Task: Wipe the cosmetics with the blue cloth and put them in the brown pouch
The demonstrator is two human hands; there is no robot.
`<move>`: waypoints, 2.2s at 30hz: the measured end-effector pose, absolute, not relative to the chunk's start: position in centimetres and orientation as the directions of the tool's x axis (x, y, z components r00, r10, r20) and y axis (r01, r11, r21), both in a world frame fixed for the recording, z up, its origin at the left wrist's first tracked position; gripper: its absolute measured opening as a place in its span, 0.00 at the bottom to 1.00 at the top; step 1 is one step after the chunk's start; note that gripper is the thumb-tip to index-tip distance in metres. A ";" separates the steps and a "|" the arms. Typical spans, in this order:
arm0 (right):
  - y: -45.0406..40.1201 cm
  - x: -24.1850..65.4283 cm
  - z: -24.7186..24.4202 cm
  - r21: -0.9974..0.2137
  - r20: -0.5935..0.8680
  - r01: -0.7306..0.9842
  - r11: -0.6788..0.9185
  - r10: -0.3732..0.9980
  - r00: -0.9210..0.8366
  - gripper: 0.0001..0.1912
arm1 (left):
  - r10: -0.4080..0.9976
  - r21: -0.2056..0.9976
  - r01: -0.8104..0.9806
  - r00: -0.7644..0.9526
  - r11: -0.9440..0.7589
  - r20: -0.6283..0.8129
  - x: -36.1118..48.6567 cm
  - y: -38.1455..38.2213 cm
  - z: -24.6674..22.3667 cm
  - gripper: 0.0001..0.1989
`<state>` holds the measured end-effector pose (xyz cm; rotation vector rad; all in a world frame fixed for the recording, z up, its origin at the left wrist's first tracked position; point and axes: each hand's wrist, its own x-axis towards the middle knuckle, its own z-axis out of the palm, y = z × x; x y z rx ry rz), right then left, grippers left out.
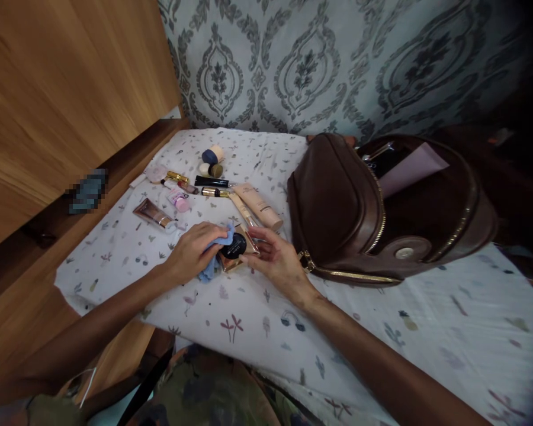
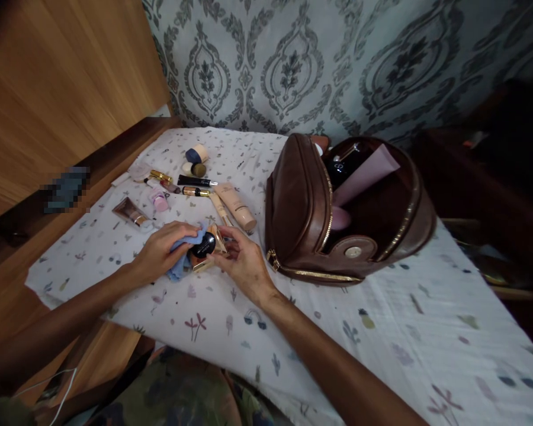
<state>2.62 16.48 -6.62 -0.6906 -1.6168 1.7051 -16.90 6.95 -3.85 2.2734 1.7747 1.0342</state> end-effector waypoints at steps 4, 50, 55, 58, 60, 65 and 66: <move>16.6 2.7 -6.7 -0.993 0.076 -0.118 0.000 0.765 -0.640 0.27 | 0.895 0.416 0.852 0.123 -0.317 0.429 -17.4 5.4 -3.7 0.10; 16.8 3.5 -6.3 -0.992 0.095 -0.122 0.014 0.727 -0.681 0.22 | 0.758 0.110 0.856 0.379 -0.505 0.530 -14.7 1.9 -3.6 0.10; 16.9 3.4 -6.6 -0.988 0.056 -0.144 -0.062 0.717 -0.695 0.24 | 0.716 0.059 0.839 0.423 -0.541 0.555 -13.6 3.1 -3.5 0.10; 16.9 3.2 -6.7 -0.977 0.043 -0.177 -0.119 0.703 -0.710 0.25 | 0.709 0.057 0.838 0.421 -0.543 0.567 -13.1 4.0 -3.7 0.11; 16.9 3.1 -6.7 -0.973 0.047 -0.192 -0.130 0.701 -0.712 0.24 | 0.718 0.072 0.843 0.407 -0.534 0.564 -13.1 4.5 -4.0 0.11; 16.9 3.1 -6.7 -0.971 0.048 -0.198 -0.134 0.700 -0.712 0.24 | 0.798 0.218 0.867 0.276 -0.447 0.536 -14.1 5.9 -4.0 0.10; 16.8 3.1 -6.7 -0.972 0.049 -0.196 -0.132 0.698 -0.714 0.24 | 0.821 0.274 0.873 0.214 -0.404 0.529 -14.5 6.3 -3.8 0.09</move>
